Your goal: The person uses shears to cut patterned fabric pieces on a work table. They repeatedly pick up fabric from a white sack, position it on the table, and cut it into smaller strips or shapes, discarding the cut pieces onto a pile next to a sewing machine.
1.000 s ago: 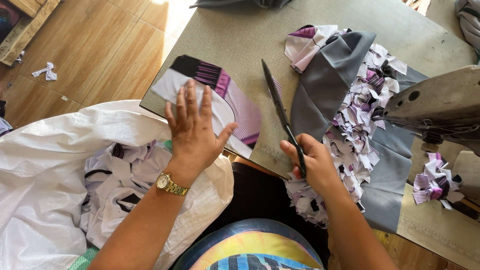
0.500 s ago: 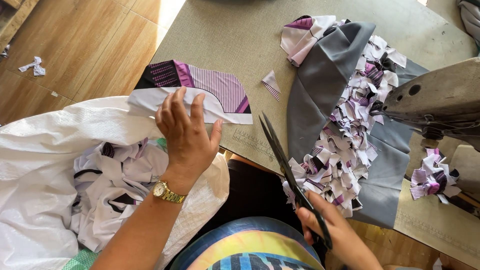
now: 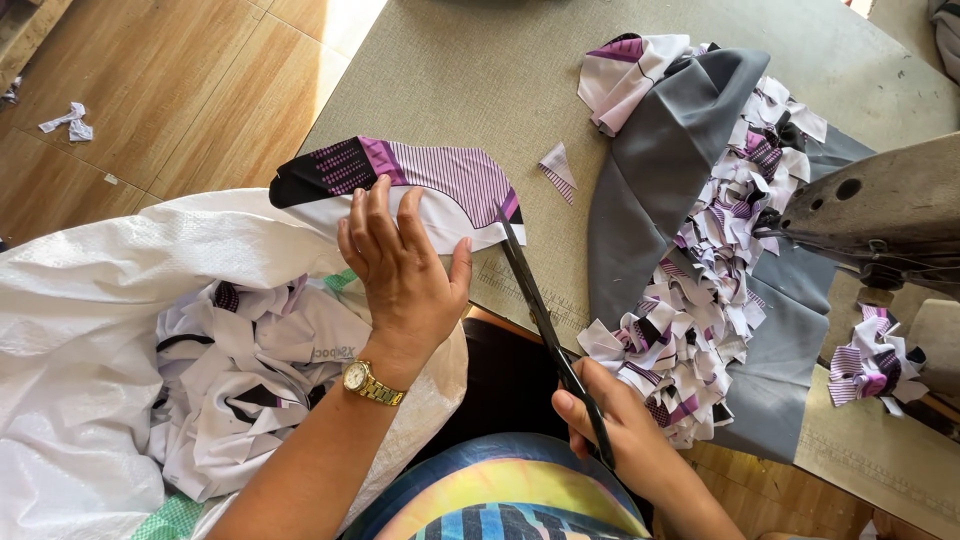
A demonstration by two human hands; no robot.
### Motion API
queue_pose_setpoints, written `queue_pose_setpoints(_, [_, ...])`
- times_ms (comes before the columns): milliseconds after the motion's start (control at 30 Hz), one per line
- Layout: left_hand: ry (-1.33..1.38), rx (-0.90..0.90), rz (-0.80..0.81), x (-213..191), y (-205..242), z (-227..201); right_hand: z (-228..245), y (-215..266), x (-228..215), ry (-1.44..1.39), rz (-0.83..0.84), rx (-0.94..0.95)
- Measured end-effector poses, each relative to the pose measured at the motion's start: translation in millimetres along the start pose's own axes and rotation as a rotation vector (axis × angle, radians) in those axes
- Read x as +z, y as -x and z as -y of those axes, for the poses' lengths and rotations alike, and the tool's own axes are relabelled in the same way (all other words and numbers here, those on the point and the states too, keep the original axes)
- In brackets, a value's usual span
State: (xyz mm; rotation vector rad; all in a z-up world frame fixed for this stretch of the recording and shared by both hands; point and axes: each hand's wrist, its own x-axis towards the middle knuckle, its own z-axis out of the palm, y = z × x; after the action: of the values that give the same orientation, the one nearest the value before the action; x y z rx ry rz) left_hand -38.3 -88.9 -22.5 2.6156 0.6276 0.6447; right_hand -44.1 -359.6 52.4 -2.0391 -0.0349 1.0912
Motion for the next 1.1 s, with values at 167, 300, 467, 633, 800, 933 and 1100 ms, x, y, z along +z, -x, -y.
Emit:
queue_pose_setpoints(167, [0.001,0.001,-0.016,3,1,1,-9,-12,6,-0.037,-0.038,-0.004])
queue_pose_setpoints(300, [0.031,-0.013,-0.013,4,1,1,-12,-9,9,-0.077,-0.108,0.024])
queue_pose_setpoints(467, [0.030,-0.021,-0.026,3,3,-1,-15,-5,5,-0.090,-0.098,-0.016])
queue_pose_setpoints(633, [0.068,-0.025,0.003,1,3,0,8,-15,5,0.005,-0.033,0.004])
queue_pose_setpoints(800, [0.056,-0.019,-0.024,2,3,0,9,-26,13,-0.026,-0.090,-0.031])
queue_pose_setpoints(933, [0.055,-0.017,-0.030,1,2,-1,-1,-26,12,-0.025,-0.122,-0.015])
queue_pose_setpoints(1100, [0.048,-0.012,-0.026,0,2,-2,10,-25,8,-0.056,-0.070,-0.014])
